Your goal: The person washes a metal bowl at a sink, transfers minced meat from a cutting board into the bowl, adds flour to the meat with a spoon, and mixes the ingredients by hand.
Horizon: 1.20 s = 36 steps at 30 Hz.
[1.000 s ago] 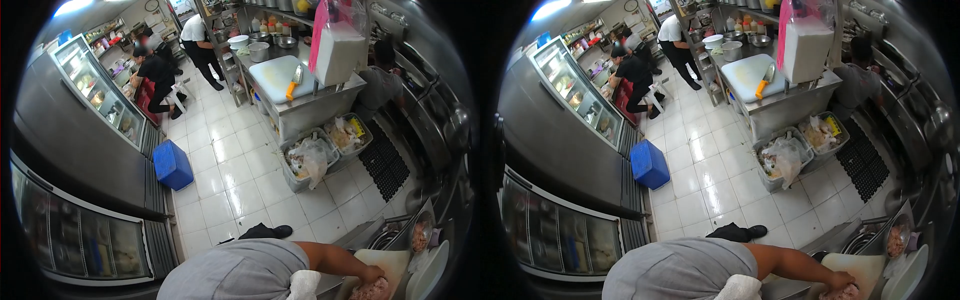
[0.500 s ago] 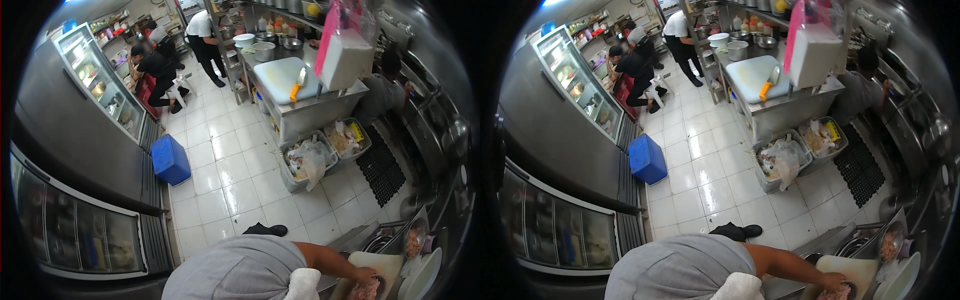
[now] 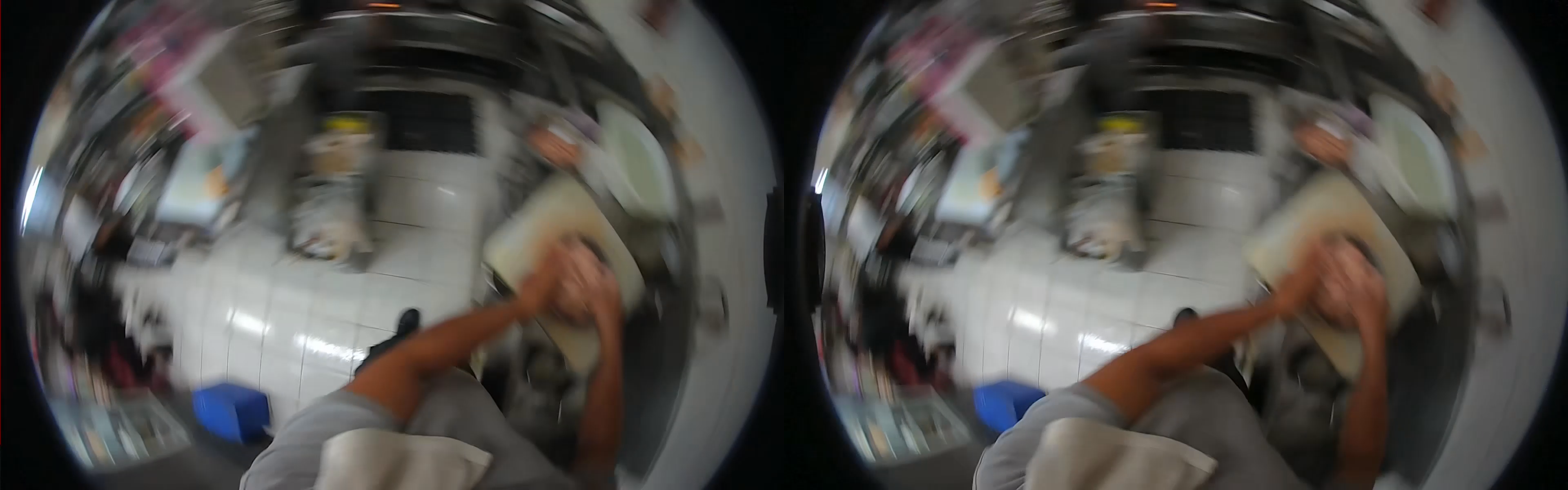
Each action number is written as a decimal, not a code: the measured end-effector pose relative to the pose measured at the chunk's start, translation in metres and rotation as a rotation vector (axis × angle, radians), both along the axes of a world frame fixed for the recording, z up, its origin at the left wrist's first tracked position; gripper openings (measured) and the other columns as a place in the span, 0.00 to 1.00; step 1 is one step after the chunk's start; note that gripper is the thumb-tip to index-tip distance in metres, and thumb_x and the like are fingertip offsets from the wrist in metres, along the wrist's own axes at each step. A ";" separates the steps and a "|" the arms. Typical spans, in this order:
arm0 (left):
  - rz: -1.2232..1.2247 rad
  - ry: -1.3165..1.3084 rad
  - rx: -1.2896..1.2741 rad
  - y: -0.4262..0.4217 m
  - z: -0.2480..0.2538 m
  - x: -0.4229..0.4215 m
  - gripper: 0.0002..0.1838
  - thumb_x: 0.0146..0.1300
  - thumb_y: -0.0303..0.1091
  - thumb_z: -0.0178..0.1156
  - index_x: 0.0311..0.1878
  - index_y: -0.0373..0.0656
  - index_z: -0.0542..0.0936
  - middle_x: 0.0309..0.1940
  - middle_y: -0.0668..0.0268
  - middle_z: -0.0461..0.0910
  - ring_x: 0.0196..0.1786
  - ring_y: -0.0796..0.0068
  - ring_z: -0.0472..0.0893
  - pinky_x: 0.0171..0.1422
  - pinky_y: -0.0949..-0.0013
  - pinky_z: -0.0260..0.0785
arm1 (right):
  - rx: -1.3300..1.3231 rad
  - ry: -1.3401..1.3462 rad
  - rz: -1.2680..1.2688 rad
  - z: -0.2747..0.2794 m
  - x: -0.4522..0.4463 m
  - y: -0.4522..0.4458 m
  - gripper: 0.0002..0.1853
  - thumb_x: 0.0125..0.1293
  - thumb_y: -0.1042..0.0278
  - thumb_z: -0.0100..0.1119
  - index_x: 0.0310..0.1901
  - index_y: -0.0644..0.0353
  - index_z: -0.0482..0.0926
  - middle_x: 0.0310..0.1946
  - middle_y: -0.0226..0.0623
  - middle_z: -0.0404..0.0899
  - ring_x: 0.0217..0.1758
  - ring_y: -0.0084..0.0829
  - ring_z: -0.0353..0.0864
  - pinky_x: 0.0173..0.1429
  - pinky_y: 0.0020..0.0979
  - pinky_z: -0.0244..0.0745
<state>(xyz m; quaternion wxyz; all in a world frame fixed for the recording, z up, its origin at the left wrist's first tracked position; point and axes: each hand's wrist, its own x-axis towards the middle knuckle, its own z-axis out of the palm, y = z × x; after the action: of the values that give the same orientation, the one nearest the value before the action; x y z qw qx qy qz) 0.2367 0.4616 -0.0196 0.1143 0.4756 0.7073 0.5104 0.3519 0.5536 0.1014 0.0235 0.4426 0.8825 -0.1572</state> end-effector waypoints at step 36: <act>-0.177 -1.072 -0.231 -0.042 0.095 -0.005 0.33 0.59 0.27 0.49 0.67 0.51 0.50 0.56 0.50 0.66 0.34 0.64 0.80 0.26 0.69 0.74 | -1.194 1.203 -0.356 0.025 -0.050 -0.033 0.40 0.66 0.37 0.42 0.66 0.67 0.58 0.66 0.47 0.59 0.68 0.42 0.58 0.71 0.38 0.52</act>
<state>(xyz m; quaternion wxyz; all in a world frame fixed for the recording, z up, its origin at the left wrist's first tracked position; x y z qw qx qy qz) 0.2320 0.4193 0.0751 0.5519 0.1914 0.5589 0.5885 0.3015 0.5202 0.1263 -0.2437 0.3295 0.4323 -0.8032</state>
